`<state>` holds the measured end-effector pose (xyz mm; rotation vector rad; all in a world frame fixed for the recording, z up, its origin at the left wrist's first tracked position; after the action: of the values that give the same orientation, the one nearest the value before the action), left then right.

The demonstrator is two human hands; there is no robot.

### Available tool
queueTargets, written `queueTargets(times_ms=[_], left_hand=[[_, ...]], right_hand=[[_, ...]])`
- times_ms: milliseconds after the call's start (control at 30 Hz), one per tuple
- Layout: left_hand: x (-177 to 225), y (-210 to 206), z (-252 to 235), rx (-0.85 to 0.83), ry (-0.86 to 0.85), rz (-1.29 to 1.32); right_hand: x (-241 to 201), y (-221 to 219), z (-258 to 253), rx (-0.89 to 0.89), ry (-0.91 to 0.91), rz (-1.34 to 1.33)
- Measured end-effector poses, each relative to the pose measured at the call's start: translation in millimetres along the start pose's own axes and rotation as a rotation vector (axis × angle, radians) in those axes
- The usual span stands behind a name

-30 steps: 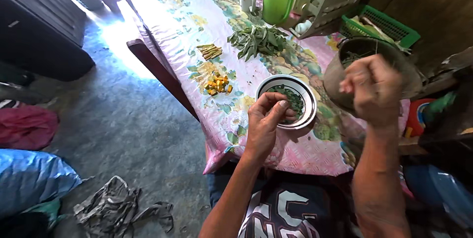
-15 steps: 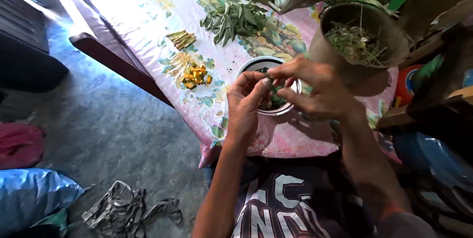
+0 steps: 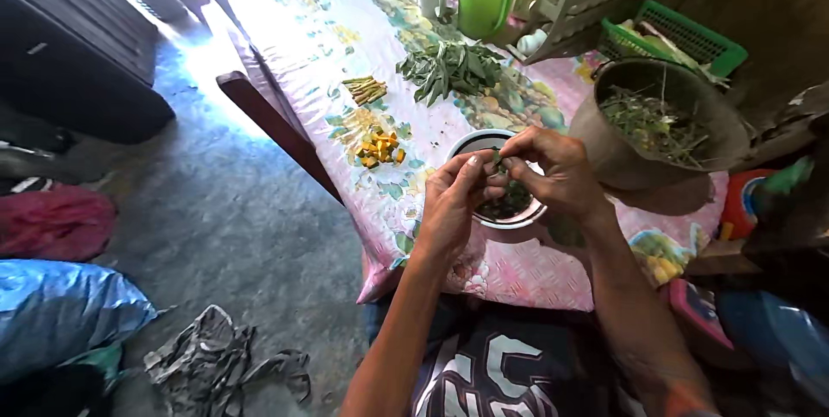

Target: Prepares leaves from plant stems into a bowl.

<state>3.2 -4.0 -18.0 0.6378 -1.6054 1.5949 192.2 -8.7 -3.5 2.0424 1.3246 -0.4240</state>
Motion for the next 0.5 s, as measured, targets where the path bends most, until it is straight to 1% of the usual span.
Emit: queueTargets(times_ms=[100,167,233,300,367,433,500], left_hand=[[-2,-1,-1,0.046,0.028,0.012],[-1,-4,-9,0.062,0.003,-0.042],[-1,-4,-26,0.055,-0.099,-0.188],[1,0,-39,0.02,-0.248,-0.395],[6,6,-42,-0.047,-0.412,-0.546],[9,12,-33,-0.102,-0.494,-0.603],[7,17,-24,-0.107,-0.521,-0.619]], right_hand=[[6,-3,-1,0.024,-0.079,0.013],[14,-7,-9,0.028,-0.091,0.044],[25,-6,-14,0.007,-0.046,0.133],[30,0,-14,-0.099,0.005,0.234],[23,13,-9,-0.188,0.027,0.307],[-4,31,4,-0.155,0.005,0.411],[-25,49,18,-0.084,-0.037,0.535]])
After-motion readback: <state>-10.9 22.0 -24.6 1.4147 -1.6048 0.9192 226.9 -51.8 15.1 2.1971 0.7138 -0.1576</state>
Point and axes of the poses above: each hand's wrist, its own z-axis away from the middle knuckle, its own y-axis out of the back of the hand, x = y × z, the point moved 1 cm from there along -z, towards the middle knuckle, and after that the axes turned 13 degrees about x, right-handed, at the moved point
